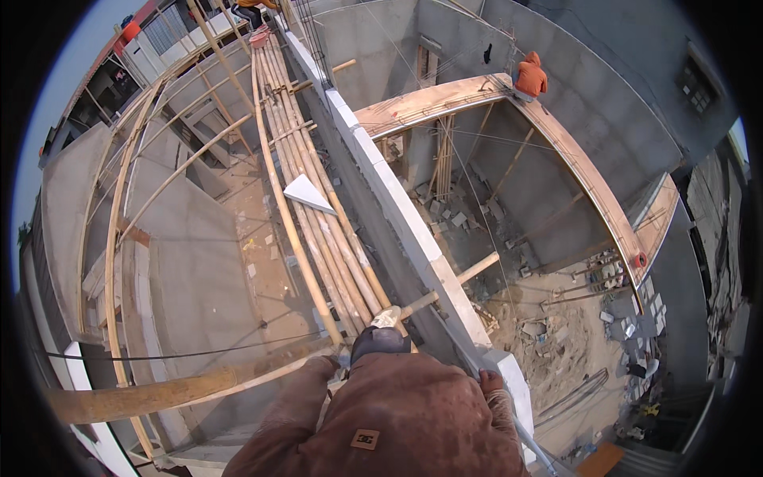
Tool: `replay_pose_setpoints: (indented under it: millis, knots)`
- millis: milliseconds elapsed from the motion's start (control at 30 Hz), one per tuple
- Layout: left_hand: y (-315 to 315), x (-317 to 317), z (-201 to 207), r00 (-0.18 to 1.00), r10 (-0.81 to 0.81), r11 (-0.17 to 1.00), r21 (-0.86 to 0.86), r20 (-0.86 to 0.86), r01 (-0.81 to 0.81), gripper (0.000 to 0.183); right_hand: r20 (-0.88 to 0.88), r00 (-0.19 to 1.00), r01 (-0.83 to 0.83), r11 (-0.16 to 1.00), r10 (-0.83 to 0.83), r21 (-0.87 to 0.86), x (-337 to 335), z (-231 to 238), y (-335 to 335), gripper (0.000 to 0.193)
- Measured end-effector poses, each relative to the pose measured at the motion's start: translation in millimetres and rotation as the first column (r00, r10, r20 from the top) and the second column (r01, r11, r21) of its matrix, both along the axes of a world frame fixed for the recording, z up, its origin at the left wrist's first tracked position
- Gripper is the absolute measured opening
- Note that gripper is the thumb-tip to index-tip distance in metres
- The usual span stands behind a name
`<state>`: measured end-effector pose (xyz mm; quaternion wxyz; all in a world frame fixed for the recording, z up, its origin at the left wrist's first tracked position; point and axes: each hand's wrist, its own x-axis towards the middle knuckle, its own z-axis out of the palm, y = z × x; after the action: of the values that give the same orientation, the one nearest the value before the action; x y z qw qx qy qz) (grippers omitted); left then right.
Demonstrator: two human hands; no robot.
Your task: The person applies mortar to the top of a wall using a trowel and places a large white block onto the mortar.
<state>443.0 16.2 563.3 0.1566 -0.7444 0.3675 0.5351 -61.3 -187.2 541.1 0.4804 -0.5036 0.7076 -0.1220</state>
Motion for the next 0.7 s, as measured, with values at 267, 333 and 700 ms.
replay_pose_setpoints:
  millis: [267, 333, 700]
  knots:
    - [-110.7, 10.6, 14.9, 0.989, -0.139, 0.988, -0.08, -0.056, 0.134, 0.058, -0.082, 0.993, 0.087, 0.993, -0.081, 0.076, 25.2, -18.4, 41.1, 0.048]
    - [-127.6, 27.7, 17.3, 0.981, -0.192, 0.978, -0.088, -0.033, 0.188, 0.058, -0.121, 0.992, 0.073, 0.952, -0.038, 0.298, 45.8, 30.8, 44.2, 0.059]
    - [-317.7, -0.2, 42.6, 0.457, -0.885, 0.444, -0.133, 0.089, 0.886, 0.057, -0.037, 0.568, 0.822, 0.565, -0.822, 0.074, 78.1, 38.2, 183.1, 0.038]
